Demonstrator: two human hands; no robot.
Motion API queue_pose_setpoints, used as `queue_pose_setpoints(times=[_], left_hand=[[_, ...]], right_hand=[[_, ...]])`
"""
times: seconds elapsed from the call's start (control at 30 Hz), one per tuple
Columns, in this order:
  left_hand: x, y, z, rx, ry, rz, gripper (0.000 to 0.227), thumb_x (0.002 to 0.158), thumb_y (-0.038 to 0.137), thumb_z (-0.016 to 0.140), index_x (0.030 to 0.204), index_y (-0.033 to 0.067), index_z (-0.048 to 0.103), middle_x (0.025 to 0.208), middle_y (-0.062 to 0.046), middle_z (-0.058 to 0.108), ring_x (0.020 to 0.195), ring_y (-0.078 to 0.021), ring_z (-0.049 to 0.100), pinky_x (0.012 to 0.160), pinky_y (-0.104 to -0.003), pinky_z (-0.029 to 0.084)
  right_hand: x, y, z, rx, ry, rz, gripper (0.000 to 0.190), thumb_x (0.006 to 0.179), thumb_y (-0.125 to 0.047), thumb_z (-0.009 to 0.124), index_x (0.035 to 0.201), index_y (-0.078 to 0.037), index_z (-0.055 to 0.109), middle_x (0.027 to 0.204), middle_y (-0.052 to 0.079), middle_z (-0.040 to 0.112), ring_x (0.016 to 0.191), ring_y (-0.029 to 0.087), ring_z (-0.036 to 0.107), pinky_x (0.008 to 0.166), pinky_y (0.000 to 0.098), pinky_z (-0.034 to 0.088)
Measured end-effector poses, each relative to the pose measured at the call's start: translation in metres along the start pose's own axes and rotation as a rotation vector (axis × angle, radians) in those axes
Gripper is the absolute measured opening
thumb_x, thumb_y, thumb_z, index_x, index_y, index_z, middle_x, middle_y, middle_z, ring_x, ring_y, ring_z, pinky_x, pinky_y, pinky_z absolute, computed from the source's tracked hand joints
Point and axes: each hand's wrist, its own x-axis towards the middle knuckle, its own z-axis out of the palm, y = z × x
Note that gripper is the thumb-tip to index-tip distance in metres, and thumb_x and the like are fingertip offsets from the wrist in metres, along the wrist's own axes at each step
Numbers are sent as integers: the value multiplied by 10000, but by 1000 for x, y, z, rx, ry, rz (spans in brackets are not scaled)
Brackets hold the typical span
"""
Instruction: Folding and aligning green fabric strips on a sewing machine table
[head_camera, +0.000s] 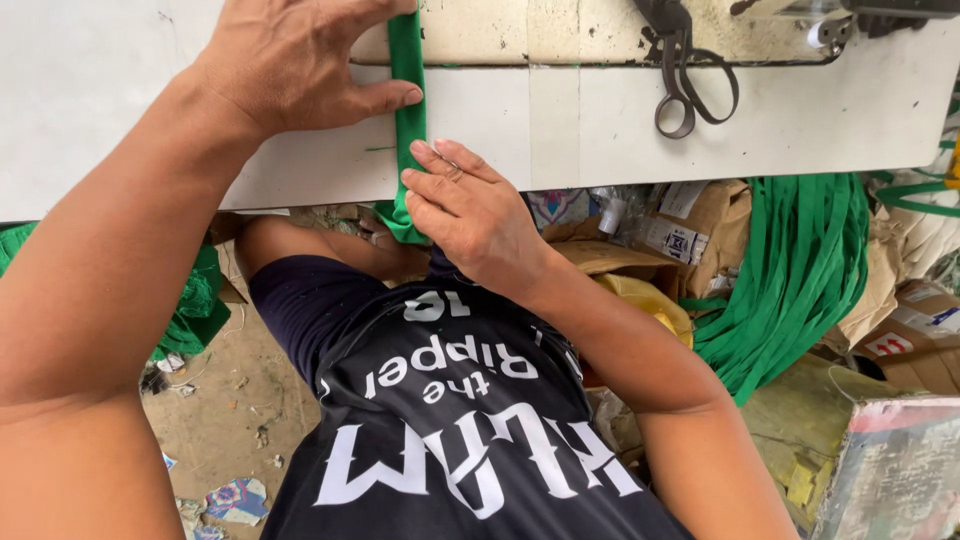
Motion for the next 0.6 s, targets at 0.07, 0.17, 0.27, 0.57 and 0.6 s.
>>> queue_pose_setpoints(times=[0.07, 0.17, 0.27, 0.57, 0.6], left_hand=[[-3, 0, 3, -3, 22, -4, 636, 962, 738, 720, 1401, 279, 735, 1179, 52, 782, 974, -221, 732, 700, -390, 545], [-9, 18, -13, 13, 137, 17, 579, 1041, 677, 779, 1399, 222, 774, 1316, -46, 745, 1181, -258, 655, 845, -400, 516], [-14, 39, -33, -86, 60, -29, 601, 1052, 620, 732, 1373, 114, 766, 1453, -76, 703, 1205, -325, 602, 953, -486, 378], [-23, 56, -41, -203, 30, -34, 443, 948, 475, 790, 1218, 131, 717, 1476, -48, 649, 1359, -348, 443, 1097, -550, 230], [-23, 54, -41, -204, 27, -36, 443, 948, 475, 790, 1218, 131, 717, 1476, -48, 649, 1359, -348, 443, 1097, -550, 230]], right_hand=[[2, -3, -3, 49, -12, -30, 200, 1071, 37, 506, 1023, 66, 697, 1203, 237, 713, 1252, 434, 633, 1160, 536, 426], [-1, -15, -5, 29, 56, 58, 116, 1056, 74, 562, 985, 50, 651, 1187, 236, 647, 1306, 441, 557, 1169, 549, 389], [-14, -7, 3, 46, 18, 38, 159, 1075, 21, 514, 1094, 73, 663, 1214, 245, 651, 1287, 433, 593, 1159, 522, 419], [-17, 5, -2, 75, 2, -81, 258, 1071, 64, 478, 1124, 136, 721, 1235, 276, 692, 1255, 429, 641, 1160, 514, 463], [-13, 7, -7, 78, 0, -80, 258, 1071, 64, 478, 1124, 136, 721, 1235, 276, 692, 1255, 429, 641, 1160, 514, 463]])
